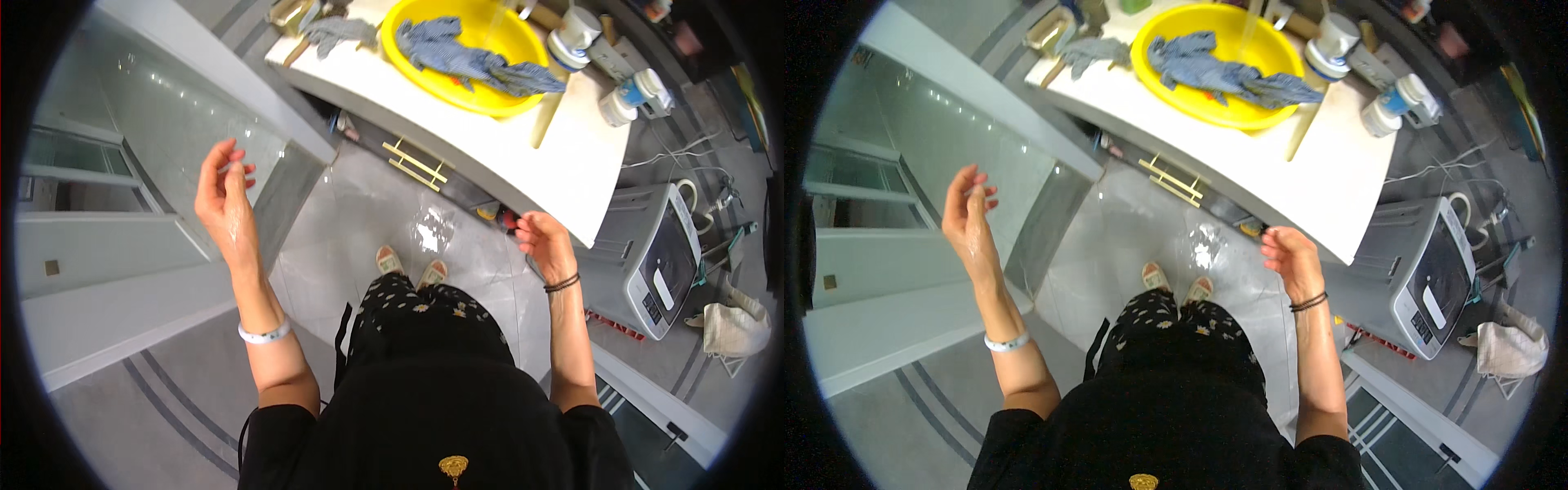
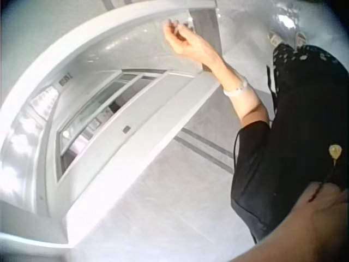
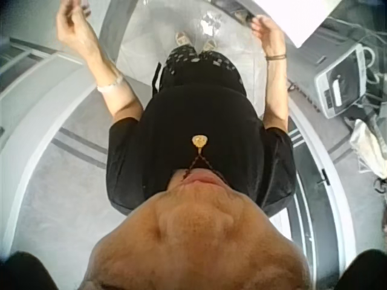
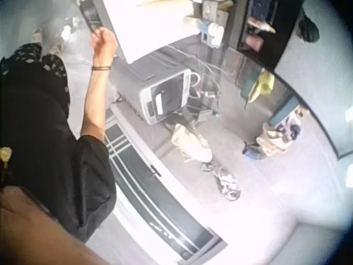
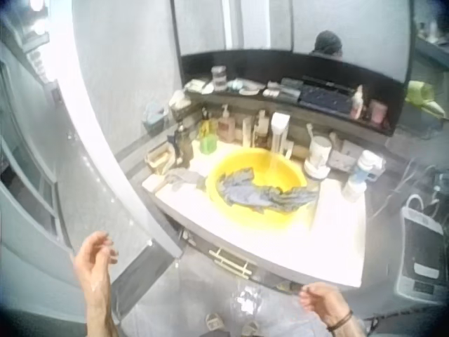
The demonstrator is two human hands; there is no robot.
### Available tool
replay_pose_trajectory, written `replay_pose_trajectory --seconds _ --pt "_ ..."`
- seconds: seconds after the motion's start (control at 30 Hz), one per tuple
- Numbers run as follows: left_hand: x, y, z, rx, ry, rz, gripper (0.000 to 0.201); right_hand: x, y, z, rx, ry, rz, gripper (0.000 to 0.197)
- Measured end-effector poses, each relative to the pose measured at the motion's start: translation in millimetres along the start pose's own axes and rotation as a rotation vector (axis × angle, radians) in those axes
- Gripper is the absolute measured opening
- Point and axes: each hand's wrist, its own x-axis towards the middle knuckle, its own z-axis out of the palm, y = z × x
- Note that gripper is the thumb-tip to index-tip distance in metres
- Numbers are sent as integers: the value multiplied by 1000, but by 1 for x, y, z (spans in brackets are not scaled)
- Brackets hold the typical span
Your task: The person empties soapy water from a washbasin into the sink, refills the basin with water from the faucet, and washes, rinses, and wrings out a striped shirt by hand.
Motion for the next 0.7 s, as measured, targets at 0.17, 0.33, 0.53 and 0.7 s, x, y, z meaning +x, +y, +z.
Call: replay_pose_trajectory --seconds 0.17,0.33,0.53,0.7 --pt "-13 15 25 -38 -97 -98 26 -2 -20 -30 180 15 -118 16" --pt "-16 33 65 -60 -211 -52 24 8 -33 -13 186 -64 -158 15" --pt "12 -4 112 -46 -347 -33 25 48 -68 12 -84 36 -284 12" --pt "56 -56 159 10 -476 -63 25 113 -101 48 -658 131 -617 14"
